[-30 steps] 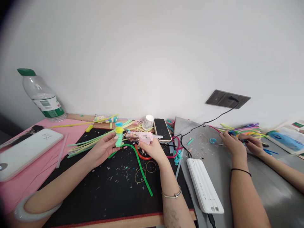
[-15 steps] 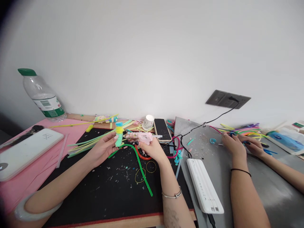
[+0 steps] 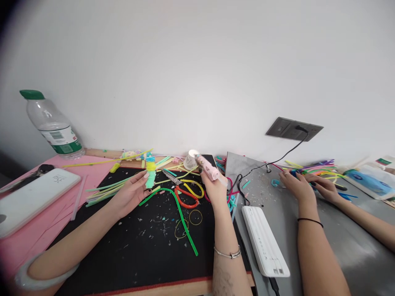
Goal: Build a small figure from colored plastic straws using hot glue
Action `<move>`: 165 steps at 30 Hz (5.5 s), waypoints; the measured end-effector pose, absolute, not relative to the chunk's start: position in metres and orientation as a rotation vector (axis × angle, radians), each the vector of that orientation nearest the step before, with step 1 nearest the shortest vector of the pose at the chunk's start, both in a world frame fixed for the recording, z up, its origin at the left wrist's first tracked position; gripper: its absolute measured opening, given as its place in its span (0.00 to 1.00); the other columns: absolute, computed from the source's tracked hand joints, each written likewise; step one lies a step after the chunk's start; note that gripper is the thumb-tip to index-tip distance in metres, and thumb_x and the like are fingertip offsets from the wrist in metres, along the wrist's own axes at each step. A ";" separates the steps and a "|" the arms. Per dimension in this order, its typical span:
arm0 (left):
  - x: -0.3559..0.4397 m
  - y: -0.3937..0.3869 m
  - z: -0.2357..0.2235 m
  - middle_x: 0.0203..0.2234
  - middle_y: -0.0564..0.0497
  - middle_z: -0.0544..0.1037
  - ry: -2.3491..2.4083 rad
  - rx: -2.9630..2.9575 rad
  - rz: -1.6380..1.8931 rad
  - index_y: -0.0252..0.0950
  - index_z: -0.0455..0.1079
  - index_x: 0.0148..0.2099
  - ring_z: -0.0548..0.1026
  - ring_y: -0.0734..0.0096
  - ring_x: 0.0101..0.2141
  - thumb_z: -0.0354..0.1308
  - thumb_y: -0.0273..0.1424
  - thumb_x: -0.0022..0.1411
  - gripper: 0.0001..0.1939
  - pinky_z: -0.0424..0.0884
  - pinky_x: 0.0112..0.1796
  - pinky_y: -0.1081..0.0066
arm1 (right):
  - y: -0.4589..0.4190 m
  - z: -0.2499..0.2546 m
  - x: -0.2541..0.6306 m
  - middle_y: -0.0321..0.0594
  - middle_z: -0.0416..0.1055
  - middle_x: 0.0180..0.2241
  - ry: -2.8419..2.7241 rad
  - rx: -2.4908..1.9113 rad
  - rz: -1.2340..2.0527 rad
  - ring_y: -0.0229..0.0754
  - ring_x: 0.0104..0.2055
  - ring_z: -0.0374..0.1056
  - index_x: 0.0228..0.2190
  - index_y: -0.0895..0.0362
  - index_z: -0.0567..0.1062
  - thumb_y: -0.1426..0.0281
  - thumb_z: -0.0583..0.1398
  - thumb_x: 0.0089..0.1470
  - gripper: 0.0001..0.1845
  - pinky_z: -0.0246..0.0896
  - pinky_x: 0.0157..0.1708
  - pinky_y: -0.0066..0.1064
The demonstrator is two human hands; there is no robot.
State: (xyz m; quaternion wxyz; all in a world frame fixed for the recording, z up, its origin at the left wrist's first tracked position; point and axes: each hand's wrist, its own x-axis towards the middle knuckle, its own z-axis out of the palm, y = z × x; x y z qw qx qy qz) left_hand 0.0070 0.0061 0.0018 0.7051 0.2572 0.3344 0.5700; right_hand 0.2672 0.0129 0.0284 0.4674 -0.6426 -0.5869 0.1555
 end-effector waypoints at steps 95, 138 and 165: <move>0.002 0.008 -0.002 0.37 0.52 0.72 0.935 0.758 1.342 0.39 0.74 0.39 0.70 0.74 0.36 0.70 0.36 0.47 0.16 0.73 0.34 0.74 | 0.030 -0.009 0.174 0.41 0.78 0.32 -1.365 -1.079 0.947 0.39 0.27 0.68 0.34 0.58 0.81 0.71 0.59 0.48 0.12 0.66 0.29 0.30; 0.006 0.003 0.003 0.41 0.48 0.77 1.064 0.958 1.260 0.37 0.73 0.41 0.73 0.69 0.38 0.68 0.39 0.48 0.19 0.71 0.35 0.73 | 0.014 0.009 0.161 0.42 0.80 0.36 -1.317 -0.894 1.195 0.47 0.43 0.75 0.43 0.55 0.69 0.69 0.63 0.48 0.18 0.70 0.44 0.39; 0.003 0.007 0.002 0.27 0.55 0.74 0.945 0.781 1.305 0.36 0.70 0.32 0.70 0.78 0.26 0.70 0.36 0.45 0.15 0.66 0.27 0.77 | 0.017 0.008 0.169 0.42 0.77 0.38 -1.311 -0.868 1.093 0.44 0.42 0.73 0.45 0.54 0.69 0.61 0.58 0.56 0.16 0.67 0.42 0.35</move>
